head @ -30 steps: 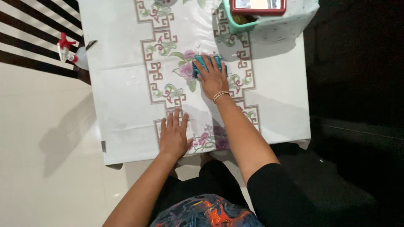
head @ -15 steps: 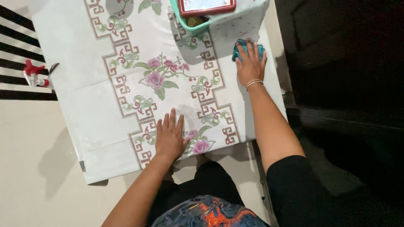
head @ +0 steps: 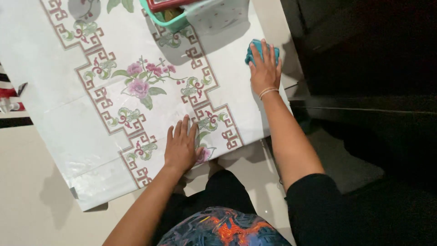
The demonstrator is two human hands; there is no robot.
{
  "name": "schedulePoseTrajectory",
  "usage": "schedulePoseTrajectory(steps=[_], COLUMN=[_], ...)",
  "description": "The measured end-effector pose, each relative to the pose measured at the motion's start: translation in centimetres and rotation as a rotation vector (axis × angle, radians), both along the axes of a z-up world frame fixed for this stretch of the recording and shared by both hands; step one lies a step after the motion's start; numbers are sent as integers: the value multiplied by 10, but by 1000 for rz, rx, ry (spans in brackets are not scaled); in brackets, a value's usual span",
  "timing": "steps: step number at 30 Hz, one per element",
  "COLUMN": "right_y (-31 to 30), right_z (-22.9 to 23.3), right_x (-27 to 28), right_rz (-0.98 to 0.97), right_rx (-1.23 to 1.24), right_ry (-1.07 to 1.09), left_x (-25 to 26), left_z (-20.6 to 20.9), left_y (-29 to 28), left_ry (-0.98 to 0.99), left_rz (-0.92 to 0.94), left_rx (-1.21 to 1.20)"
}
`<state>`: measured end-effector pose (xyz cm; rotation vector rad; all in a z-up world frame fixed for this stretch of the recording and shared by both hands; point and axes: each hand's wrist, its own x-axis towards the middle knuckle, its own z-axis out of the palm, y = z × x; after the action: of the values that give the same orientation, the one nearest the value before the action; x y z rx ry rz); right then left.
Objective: Cleaning a dining table with a spray bottle and a cleaning cloth.
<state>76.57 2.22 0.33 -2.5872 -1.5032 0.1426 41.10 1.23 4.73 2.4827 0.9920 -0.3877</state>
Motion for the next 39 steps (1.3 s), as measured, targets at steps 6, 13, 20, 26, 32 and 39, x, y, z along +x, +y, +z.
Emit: schedulePoseTrajectory(steps=[6,13,20,26,32,39], right_y=[-88,-155,-140,-16,25,69], right_z=[15,14,-3,11,-38,-46], right_x=[-31,-83,-76,-17,5,43], right_rz=[-22,-78,-52,75,-4,218], right_rx=[-16,24,336,447,259,376], right_ry=[-30,46,200,258,38,79], left_x=[28,51,60,67,73,85], left_z=[7,11,12,13,16,19], left_y=[-2,3,7,11,15,25], left_ry=[-68,-152,-131,-169,-210,-167], left_rz=[-76,-110,-131,-120,-78,-130], left_rx=[10,24,3,18,-12,-5])
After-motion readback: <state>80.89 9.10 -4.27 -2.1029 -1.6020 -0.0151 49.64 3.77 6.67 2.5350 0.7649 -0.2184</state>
